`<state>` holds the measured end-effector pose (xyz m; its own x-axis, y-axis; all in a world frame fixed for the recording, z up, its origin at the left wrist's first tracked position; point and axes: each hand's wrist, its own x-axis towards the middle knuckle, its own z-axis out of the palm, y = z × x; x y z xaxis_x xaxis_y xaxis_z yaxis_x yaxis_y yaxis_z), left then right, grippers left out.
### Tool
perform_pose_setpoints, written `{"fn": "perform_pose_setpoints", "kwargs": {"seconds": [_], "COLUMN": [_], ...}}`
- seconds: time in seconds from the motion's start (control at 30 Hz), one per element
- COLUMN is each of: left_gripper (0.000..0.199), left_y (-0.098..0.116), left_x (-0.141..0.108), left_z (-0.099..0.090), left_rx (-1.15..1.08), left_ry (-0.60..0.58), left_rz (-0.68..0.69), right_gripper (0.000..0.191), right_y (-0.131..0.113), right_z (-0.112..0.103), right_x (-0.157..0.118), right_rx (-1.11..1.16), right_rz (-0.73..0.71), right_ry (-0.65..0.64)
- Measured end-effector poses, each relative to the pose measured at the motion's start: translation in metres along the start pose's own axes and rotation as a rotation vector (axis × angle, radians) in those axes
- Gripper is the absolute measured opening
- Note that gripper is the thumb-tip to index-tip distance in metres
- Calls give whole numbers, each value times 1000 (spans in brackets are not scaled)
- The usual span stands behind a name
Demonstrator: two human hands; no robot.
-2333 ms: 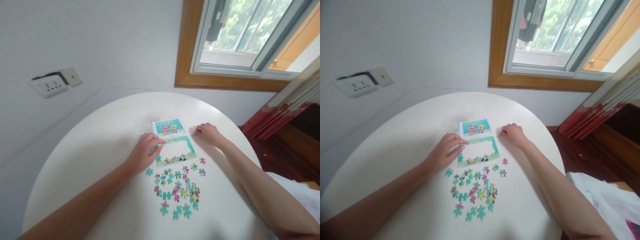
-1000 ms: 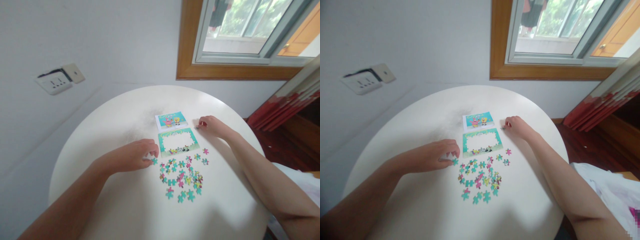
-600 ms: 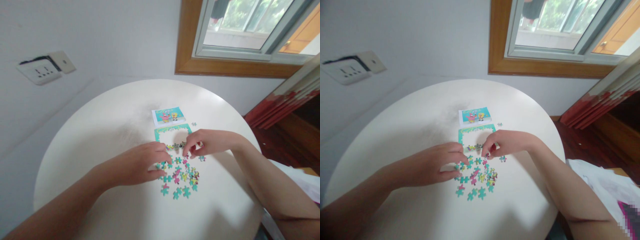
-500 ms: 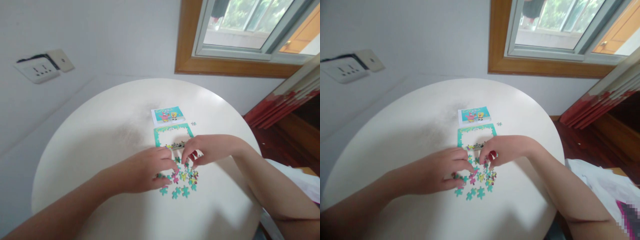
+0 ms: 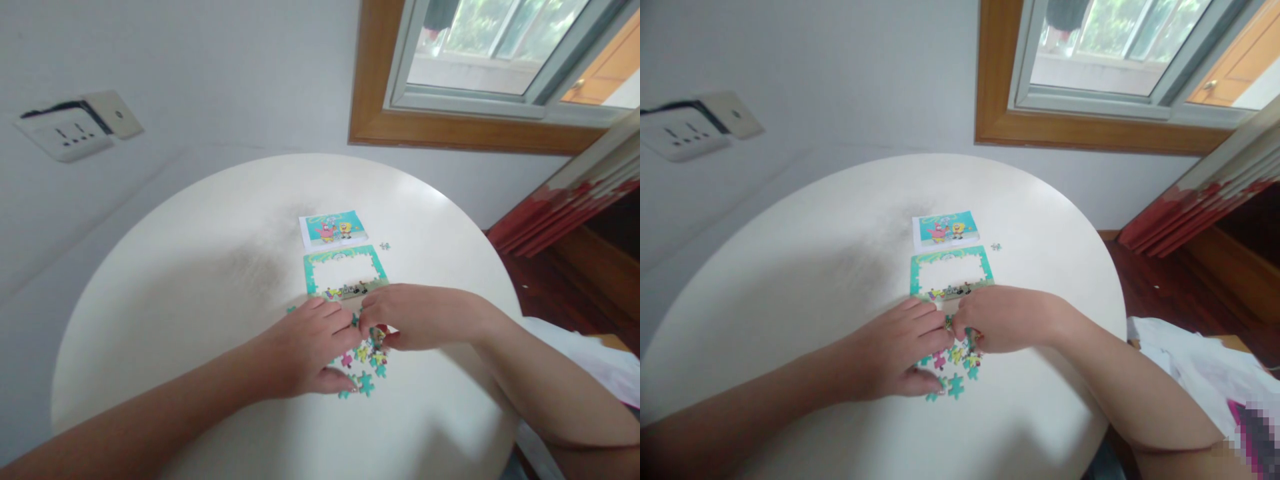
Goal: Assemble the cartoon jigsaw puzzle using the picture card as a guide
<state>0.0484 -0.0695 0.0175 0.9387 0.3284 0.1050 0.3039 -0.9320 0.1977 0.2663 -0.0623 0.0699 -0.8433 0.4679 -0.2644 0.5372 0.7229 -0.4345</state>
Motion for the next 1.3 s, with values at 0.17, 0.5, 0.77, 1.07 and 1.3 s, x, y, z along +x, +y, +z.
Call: {"fn": "perform_pose_setpoints", "kwargs": {"seconds": [0.17, 0.5, 0.77, 1.07, 1.3], "left_gripper": [40, 28, 15, 9, 11], "left_y": [0, -6, -11, -15, -13], "left_x": [0, -1, -2, -6, -5], "left_z": [-1, -9, -17, -30, -28], "left_rx": [-35, -53, -87, -112, -120], "left_ry": [2, -62, -62, -9, 0], "left_rz": [-4, -13, -24, -81, -50], "right_gripper": [26, 20, 21, 22, 21], "right_y": [-1, 4, 6, 4, 8], "right_z": [5, 3, 2, 2, 0], "right_x": [-3, 0, 1, -1, 2], "right_rx": [-68, -5, 12, 9, 31], "right_rz": [57, 31, 19, -7, -38], "right_ry": [11, -38, -10, -27, -49]}}
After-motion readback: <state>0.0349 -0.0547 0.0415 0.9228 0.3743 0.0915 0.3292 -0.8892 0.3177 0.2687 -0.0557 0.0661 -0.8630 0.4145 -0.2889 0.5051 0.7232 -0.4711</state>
